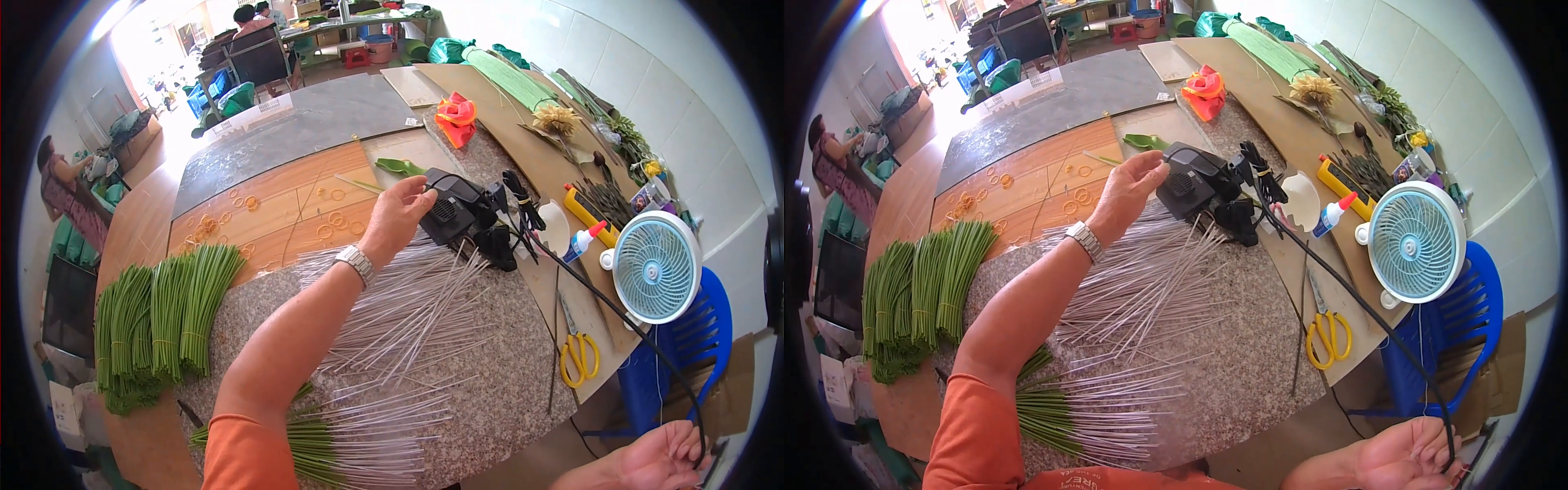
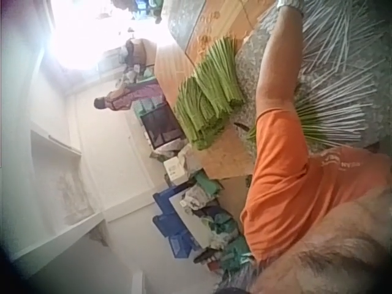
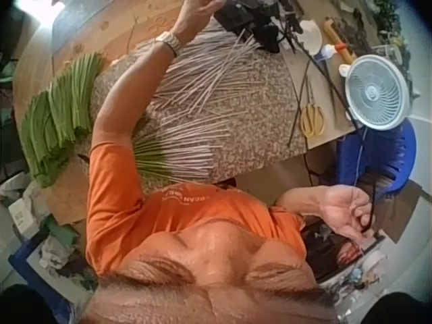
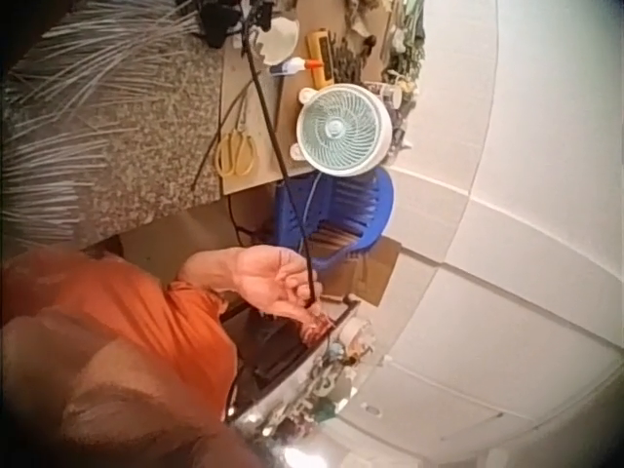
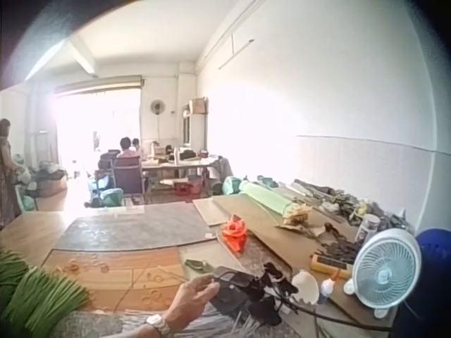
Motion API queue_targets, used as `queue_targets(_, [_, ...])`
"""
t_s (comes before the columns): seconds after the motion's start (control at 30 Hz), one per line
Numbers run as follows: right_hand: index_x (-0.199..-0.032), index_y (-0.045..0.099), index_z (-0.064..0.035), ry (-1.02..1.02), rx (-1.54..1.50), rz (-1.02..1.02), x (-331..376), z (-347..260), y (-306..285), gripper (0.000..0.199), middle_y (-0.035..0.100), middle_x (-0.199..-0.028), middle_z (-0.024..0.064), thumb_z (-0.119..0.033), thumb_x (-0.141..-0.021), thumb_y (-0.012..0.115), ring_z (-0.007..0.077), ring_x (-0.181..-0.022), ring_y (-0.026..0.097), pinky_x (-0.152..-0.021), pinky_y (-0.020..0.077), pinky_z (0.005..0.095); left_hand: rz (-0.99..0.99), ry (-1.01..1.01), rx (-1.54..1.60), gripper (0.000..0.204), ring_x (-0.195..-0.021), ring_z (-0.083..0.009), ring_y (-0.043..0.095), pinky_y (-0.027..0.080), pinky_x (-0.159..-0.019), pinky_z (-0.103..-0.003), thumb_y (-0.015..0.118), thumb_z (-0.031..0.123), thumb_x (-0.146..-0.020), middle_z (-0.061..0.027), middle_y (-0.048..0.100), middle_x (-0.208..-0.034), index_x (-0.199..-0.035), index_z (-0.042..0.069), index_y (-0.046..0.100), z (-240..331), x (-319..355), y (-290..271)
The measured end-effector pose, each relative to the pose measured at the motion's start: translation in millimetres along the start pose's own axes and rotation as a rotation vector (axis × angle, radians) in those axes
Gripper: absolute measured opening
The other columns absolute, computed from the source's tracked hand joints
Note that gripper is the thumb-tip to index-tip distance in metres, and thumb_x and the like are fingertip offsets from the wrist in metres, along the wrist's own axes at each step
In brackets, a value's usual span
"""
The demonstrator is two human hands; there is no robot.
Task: The person untangles a power cord and then inserts white plastic rods one at a time into green plastic tubes.
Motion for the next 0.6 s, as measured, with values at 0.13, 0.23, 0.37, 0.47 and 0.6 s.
queue_targets(0.13, [-0.126, 0.077, -0.0156, 0.104, -0.199, -0.126, 0.3, -12.7, 14.8, 0.041, 0.072, -0.102, -0.0022, -0.051, -0.114, 0.062, 0.0173, -0.082, 0.062, -0.066, 0.0488, 0.0277, -0.011, 0.045, -0.294, 0.068, -0.128, -0.0346, 0.072, 0.056, -0.11, -0.043, 0.08, 0.037, -0.103, -0.0273, 0.074, -0.14, -0.153, -0.006, 0.062, -3.8, -19.2, -3.3])
queue_targets(0.23, [-0.123, 0.077, -0.0148, 0.256, -0.286, -0.27, 10.5, -15.1, 37.9, 0.045, 0.062, -0.095, -0.003, -0.055, -0.114, 0.059, 0.0161, -0.081, 0.061, -0.067, 0.0493, 0.0277, -0.039, 0.031, -0.39, 0.069, -0.139, -0.0439, 0.064, 0.051, -0.118, -0.048, 0.08, 0.034, -0.099, -0.0299, 0.066, -0.15, -0.155, -0.001, 0.061, -0.2, -22.7, 3.3])
queue_targets(0.37, [-0.108, 0.079, -0.0117, 0.321, -0.288, -0.505, 13.8, -18.5, 70.1, 0.037, 0.057, -0.074, -0.0002, -0.046, -0.112, 0.066, 0.0157, -0.055, 0.049, -0.057, 0.0435, 0.0304, 0.146, 0.54, -0.594, 0.06, -0.145, -0.0406, 0.053, 0.039, -0.126, -0.05, 0.072, 0.013, -0.087, -0.0203, 0.061, -0.152, -0.146, 0.004, 0.064, 33.3, -2.2, 41.6])
queue_targets(0.47, [-0.093, 0.079, -0.0076, 0.352, -0.465, -0.621, 8.2, -18.8, 86.0, 0.035, 0.067, -0.073, 0.0026, -0.039, -0.108, 0.073, 0.0154, -0.056, 0.058, -0.056, 0.046, 0.0305, 0.002, 0.677, -0.529, 0.05, -0.141, -0.0391, 0.056, 0.042, -0.122, -0.05, 0.074, 0.015, -0.091, -0.0182, 0.065, -0.147, -0.139, 0.005, 0.069, 60.7, 11.0, 77.2])
queue_targets(0.6, [-0.086, 0.079, -0.008, 0.324, -0.636, -0.535, 4.7, -34.4, 96.8, 0.027, 0.069, -0.071, 0.0047, -0.031, -0.101, 0.08, 0.0169, -0.057, 0.063, -0.056, 0.0484, 0.0312, -0.179, 0.639, -0.743, 0.046, -0.14, -0.0388, 0.057, 0.042, -0.121, -0.052, 0.078, 0.029, -0.095, -0.0161, 0.067, -0.145, -0.135, 0.006, 0.073, 70.2, 11.5, 117.7])
Point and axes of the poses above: each hand's wrist, its own x-axis away from the middle knuckle, its own y-axis out of the palm, z = x × y, the point moved 2 cm from there along -x, towards the middle knuckle
